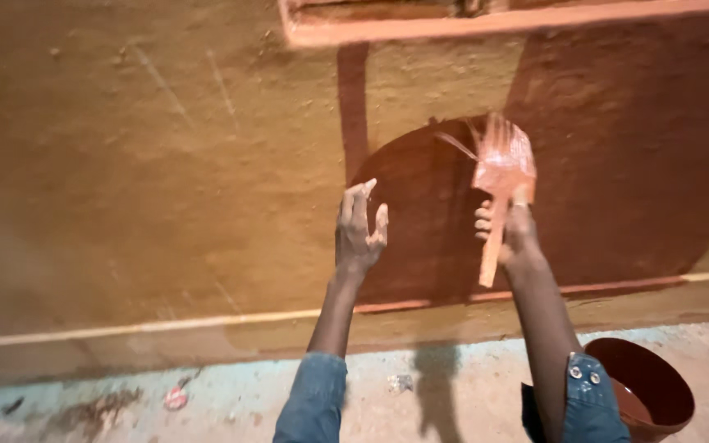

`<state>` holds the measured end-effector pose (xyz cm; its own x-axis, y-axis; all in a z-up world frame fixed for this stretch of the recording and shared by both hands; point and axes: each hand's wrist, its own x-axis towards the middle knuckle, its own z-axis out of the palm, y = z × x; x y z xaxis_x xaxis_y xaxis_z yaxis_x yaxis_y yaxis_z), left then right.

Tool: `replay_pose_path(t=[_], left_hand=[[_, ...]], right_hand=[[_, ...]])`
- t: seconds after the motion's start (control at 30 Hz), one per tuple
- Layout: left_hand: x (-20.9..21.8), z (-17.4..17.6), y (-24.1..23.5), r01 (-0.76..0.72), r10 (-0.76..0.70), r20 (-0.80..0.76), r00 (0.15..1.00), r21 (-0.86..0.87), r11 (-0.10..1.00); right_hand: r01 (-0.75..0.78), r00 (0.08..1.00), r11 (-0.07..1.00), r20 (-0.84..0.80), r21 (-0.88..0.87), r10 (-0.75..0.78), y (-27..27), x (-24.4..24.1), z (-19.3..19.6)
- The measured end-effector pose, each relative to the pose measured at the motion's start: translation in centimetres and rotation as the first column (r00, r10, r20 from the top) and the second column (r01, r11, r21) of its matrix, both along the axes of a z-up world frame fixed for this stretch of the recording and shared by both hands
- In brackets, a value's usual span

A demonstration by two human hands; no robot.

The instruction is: The person paints a wall with reddish-brown paint using a wide brush. They repeatedly dip the brush into a bucket and apply paint in vertical strokes along the lower portion of the wall, gradually covering more area.

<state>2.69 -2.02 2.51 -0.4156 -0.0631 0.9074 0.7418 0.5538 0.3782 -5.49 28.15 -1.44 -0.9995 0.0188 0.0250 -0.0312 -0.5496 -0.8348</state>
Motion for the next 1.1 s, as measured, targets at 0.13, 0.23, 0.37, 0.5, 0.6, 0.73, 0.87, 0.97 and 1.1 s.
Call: replay_pose_path(t=[0.13, 0.23, 0.37, 0.5, 0.6, 0.73, 0.87, 0.97, 1.1], left_hand=[[-1.0, -1.2, 1.1, 0.025, -0.025, -0.028, 0.999, -0.022, 0.999], [-1.9, -1.6, 1.8, 0.048, -0.05, -0.056, 0.997, -0.034, 0.998], [-2.4, -2.3, 2.8, 0.118, -0.119, 0.039, 0.992, 0.04, 0.992], [-2.2, -2.6, 2.5, 0.115, -0.117, 0.067, 0.991, 0.036, 0.993], [-1.8, -2.5, 2.2, 0.08, -0.08, -0.049, 0.996, -0.019, 0.997], [-1.5, -2.4, 2.0, 0.116, -0.117, 0.026, 0.993, 0.035, 0.993], [-1.6, -3.0, 2.7, 0.085, -0.089, 0.069, 0.994, 0.056, 0.995], [-1.9, -2.6, 4.4, 0.158, -0.164, 0.067, 0.984, 0.086, 0.984], [-1.7, -2.0, 7.1, 0.174, -0.174, 0.046, 0.984, 0.009, 0.985]], right_hand=[[0.024, 0.993, 0.936, -0.1, -0.351, -0.063, 4.8, -2.6, 1.9], [0.149, 0.949, 0.857, -0.172, -0.494, -0.264, 4.5, -3.2, 5.1], [0.31, 0.902, 0.814, -0.12, -0.491, -0.416, 0.2, -2.0, 7.4], [0.441, 0.873, 0.892, -0.181, -0.098, -0.452, -3.9, -0.2, 5.3], [0.5, 0.833, 0.858, -0.338, 0.117, -0.439, -3.4, 0.7, 4.0], [0.627, 0.71, 0.779, -0.412, 0.0, -0.571, -1.5, 1.2, 3.3], [0.687, 0.696, 0.717, -0.39, 0.12, -0.602, -0.6, 2.4, 3.6], [0.694, 0.715, 0.641, -0.427, 0.328, -0.554, -0.3, 3.9, 4.6], [0.85, 0.478, 0.035, -0.742, 0.525, -0.47, -0.8, 5.1, 6.2]])
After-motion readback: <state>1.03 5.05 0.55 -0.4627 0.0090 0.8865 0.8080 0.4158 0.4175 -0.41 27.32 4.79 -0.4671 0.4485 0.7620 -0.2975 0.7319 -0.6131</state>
